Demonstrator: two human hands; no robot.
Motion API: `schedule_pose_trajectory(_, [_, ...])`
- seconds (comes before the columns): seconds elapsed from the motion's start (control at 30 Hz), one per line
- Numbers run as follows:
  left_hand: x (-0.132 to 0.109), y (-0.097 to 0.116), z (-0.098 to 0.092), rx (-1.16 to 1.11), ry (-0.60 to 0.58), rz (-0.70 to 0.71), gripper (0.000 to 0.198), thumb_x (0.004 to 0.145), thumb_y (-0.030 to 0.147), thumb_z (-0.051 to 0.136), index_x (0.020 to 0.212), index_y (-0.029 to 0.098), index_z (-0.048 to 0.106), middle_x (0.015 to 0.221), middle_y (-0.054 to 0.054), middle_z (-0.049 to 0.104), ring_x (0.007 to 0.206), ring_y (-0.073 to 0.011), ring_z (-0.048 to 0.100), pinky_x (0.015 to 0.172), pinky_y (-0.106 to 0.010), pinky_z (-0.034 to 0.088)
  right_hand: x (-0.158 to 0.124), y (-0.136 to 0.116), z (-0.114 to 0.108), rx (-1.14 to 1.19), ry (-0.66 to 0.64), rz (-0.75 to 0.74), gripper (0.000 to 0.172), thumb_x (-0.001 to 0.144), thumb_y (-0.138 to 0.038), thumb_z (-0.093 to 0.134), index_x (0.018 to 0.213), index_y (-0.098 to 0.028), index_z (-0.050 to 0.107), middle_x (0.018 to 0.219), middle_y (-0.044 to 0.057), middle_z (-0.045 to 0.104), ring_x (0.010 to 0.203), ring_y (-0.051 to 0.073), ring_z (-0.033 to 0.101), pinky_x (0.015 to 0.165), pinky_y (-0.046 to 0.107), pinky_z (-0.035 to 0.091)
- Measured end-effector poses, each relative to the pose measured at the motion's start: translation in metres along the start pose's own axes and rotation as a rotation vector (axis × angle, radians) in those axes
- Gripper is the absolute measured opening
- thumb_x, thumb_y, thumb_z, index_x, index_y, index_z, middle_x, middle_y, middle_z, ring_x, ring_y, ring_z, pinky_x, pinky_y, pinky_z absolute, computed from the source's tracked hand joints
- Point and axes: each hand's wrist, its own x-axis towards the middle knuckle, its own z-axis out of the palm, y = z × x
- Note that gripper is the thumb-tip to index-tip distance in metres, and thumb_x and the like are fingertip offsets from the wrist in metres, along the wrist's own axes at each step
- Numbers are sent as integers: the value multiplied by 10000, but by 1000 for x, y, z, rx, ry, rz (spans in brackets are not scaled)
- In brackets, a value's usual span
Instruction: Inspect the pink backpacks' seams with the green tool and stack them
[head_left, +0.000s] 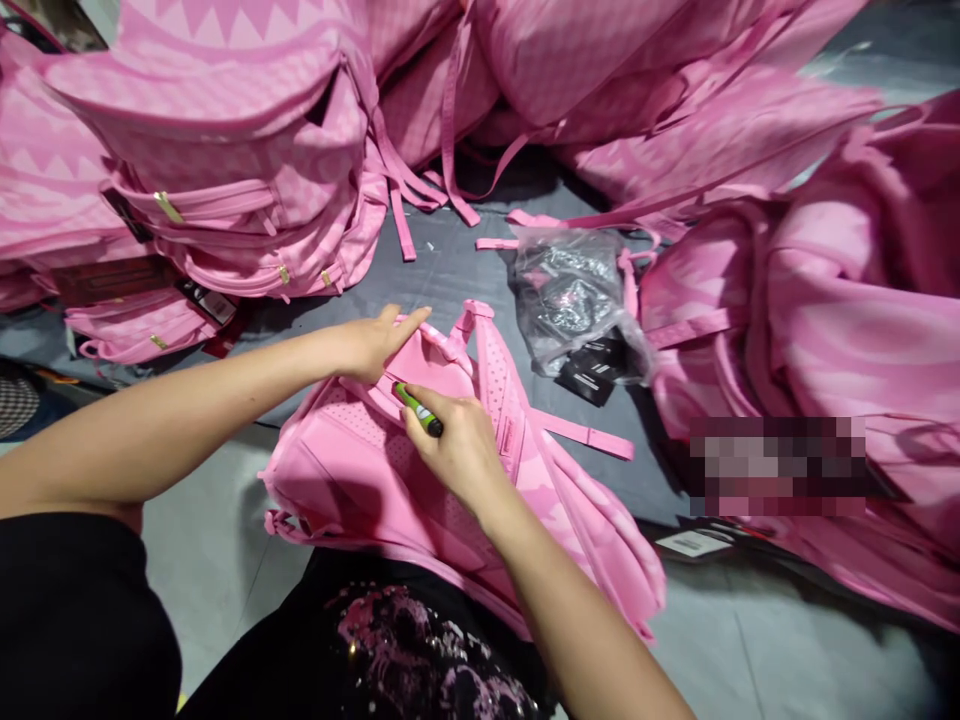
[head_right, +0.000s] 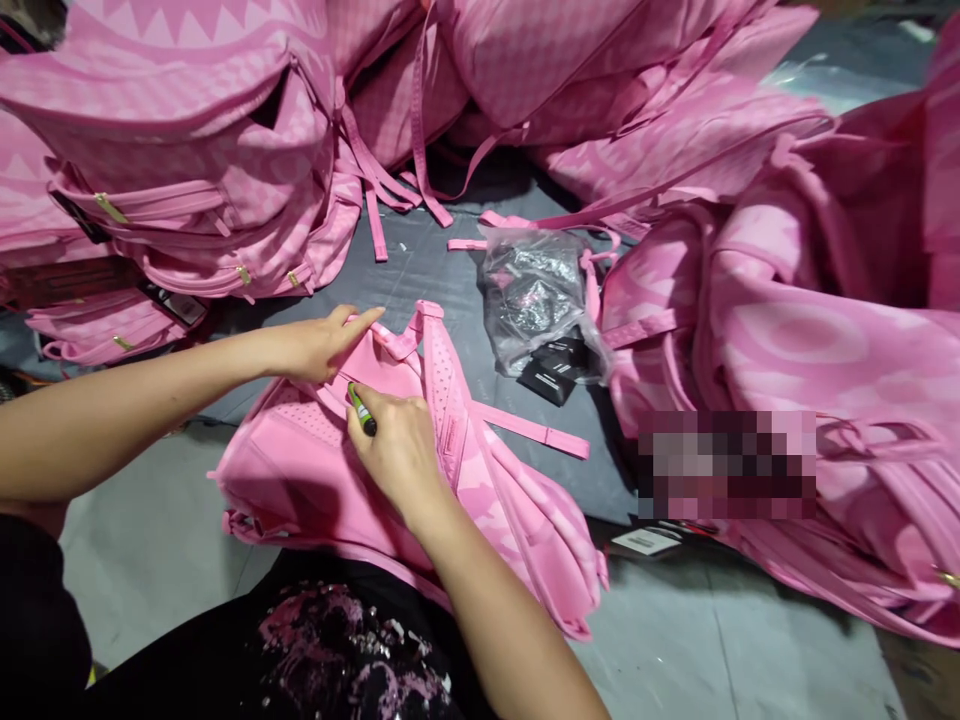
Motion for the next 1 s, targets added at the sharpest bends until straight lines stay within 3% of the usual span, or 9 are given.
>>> schedule_pose_trajectory(0.23, [-1, 1, 0, 0, 10, -8, 1122, 742, 167, 651, 1606, 280, -55, 1600, -191, 240, 1278, -314, 577, 1001, -338, 490, 1, -5, 3, -27, 4, 1, 324, 929, -223, 584, 1223, -205, 718, 996, 62, 803, 830, 207, 752, 832, 309, 530])
schedule_pose_trajectory(0.43, [-1, 1, 0, 21, 7, -13, 1061, 773, 110, 591, 1609, 267, -45, 1596, -198, 240, 1280, -319, 583, 978, -342, 511, -1, -3, 2, -19, 12, 15, 336, 930, -235, 571, 1229, -194, 719, 945, 67, 807, 779, 206, 749, 791, 305, 531])
schedule_pose_trajectory(0.73, [-1, -10, 9, 47, 63, 48, 938, 840, 216, 551, 1605, 212, 8, 1550, -226, 294, 1285, -335, 587, 982, -353, 511, 6, -8, 12, 171, -10, 35, 316, 930, -230, 579, 1205, -173, 724, 1038, 69, 796, 842, 179, 739, 814, 281, 532])
schedule_pose_trajectory(0.8, [1, -13, 10, 38, 72, 62, 955, 827, 234, 562, 1602, 208, 4, 1530, -219, 313, 1303, -328, 570, 989, -347, 507, 6, -8, -1, 295, -68, 42, 271, 935, -261, 585, 1139, -175, 741, 983, 43, 799, 799, 158, 727, 749, 258, 537])
schedule_pose_trajectory(0.87, [3, -14, 11, 24, 81, 83, 959, 812, 208, 549, 1601, 213, 5, 1520, -203, 329, 1276, -304, 588, 970, -331, 515, 0, -3, -27, 370, -11, -3, 240, 938, -262, 560, 1079, -187, 740, 1010, 25, 788, 840, 151, 719, 760, 256, 544])
schedule_pose_trajectory(0.93, [2, -13, 10, 26, 99, 86, 943, 805, 181, 520, 1602, 216, 17, 1516, -188, 344, 1244, -292, 605, 951, -329, 522, -10, 14, -63, 267, 220, -52, 265, 938, -207, 491, 1088, -190, 709, 1144, 48, 752, 1005, 172, 695, 891, 300, 531])
schedule_pose_trajectory(1.0, [0, -10, 10, 39, 108, 65, 923, 812, 177, 503, 1605, 220, 33, 1527, -183, 345, 1222, -292, 618, 948, -337, 524, -17, 45, -96, -50, 434, 19, 342, 922, -126, 417, 1154, -175, 663, 1225, 92, 707, 1133, 201, 642, 996, 348, 476])
